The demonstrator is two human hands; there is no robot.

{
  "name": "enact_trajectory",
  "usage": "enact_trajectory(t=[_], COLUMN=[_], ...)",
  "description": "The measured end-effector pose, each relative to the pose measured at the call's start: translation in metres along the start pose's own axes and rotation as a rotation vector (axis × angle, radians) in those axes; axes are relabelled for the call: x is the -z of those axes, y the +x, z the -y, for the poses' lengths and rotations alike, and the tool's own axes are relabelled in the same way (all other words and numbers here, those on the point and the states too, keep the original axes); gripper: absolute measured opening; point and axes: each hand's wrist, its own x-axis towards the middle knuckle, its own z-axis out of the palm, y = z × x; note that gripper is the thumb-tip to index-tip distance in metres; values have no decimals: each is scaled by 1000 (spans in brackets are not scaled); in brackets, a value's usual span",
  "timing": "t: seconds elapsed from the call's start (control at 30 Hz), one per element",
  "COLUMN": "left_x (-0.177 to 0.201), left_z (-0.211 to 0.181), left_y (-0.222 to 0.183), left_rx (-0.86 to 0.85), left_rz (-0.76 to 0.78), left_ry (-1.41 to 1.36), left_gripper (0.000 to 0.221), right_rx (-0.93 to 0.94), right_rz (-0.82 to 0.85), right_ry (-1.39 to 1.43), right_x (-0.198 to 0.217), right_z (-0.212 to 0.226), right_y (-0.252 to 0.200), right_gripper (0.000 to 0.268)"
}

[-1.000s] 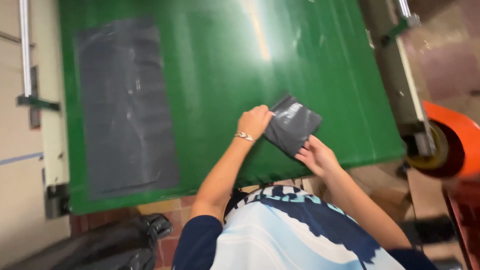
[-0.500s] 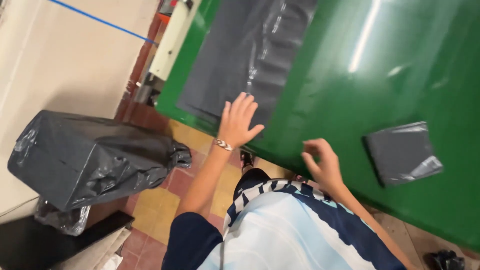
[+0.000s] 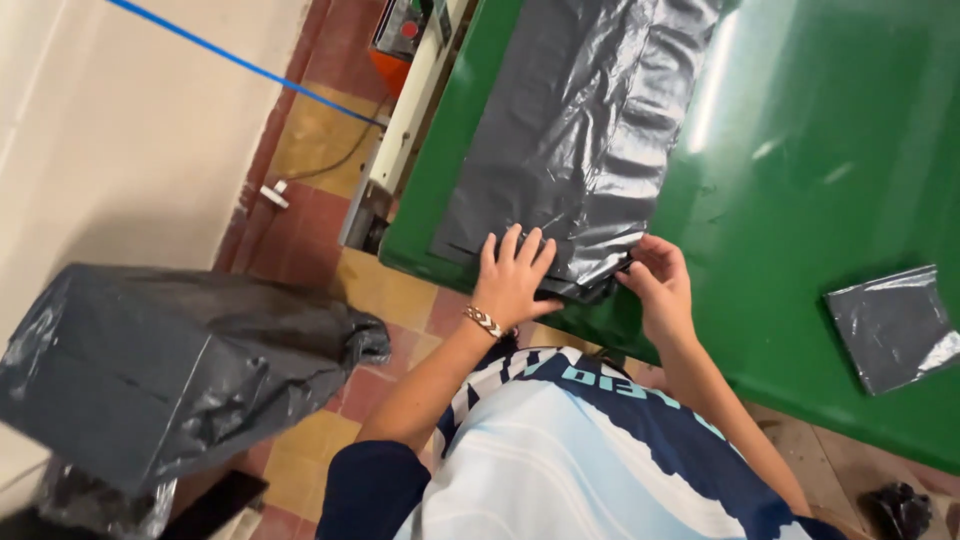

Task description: Picking up plastic bags from a conveyor belt, folding them into a compact rectangular shape, and stacking them in a red plastic crate.

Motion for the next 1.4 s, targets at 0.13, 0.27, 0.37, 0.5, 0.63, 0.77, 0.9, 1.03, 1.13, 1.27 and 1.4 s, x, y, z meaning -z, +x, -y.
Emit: enact_trajectory(t=[0.13, 0.27, 0.37, 0.5, 0.63, 0.77, 0.9, 1.03, 1.13, 1.27, 1.4], left_x=[-13, -55, -59, -45, -42, -16, 10, -6, -4, -6, -13], left_z=[-2, -8, 4, 11, 6, 11, 44, 65, 58, 52, 54], left_y=[16, 23, 36, 44, 36, 31, 17, 8, 12, 10, 8], left_rx=[-127, -83, 65, 206, 171, 19, 4, -103, -278, -357, -393], left_rz=[-92, -184, -214, -191, -194, -230, -138, -214, -285, -327, -322], left_ry=[-62, -204, -370, -570, -526, -385, -194, -123, -140, -147, -169], left_gripper=[98, 48, 27, 19, 23, 44, 72, 27, 9, 12, 14], right_rx=[10, 87, 210, 191, 652, 1013, 962, 705, 537, 485, 764], right_rz=[-51, 4, -31, -55, -104, 90, 133, 157, 164, 226, 242], right_ry=[98, 193, -1, 10, -822, -1066, -944, -813, -818, -758, -1103], right_x=[-15, 3, 21, 6, -11, -11, -11, -17, -7, 9, 22], right_z=[13, -1, -10, -9, 0, 0, 4, 14, -2, -12, -16], right_y=[-5, 1, 6, 8, 27, 61, 73, 75, 81, 72, 66], right_gripper=[40, 49, 61, 79, 97, 77, 80, 115, 112, 99, 76])
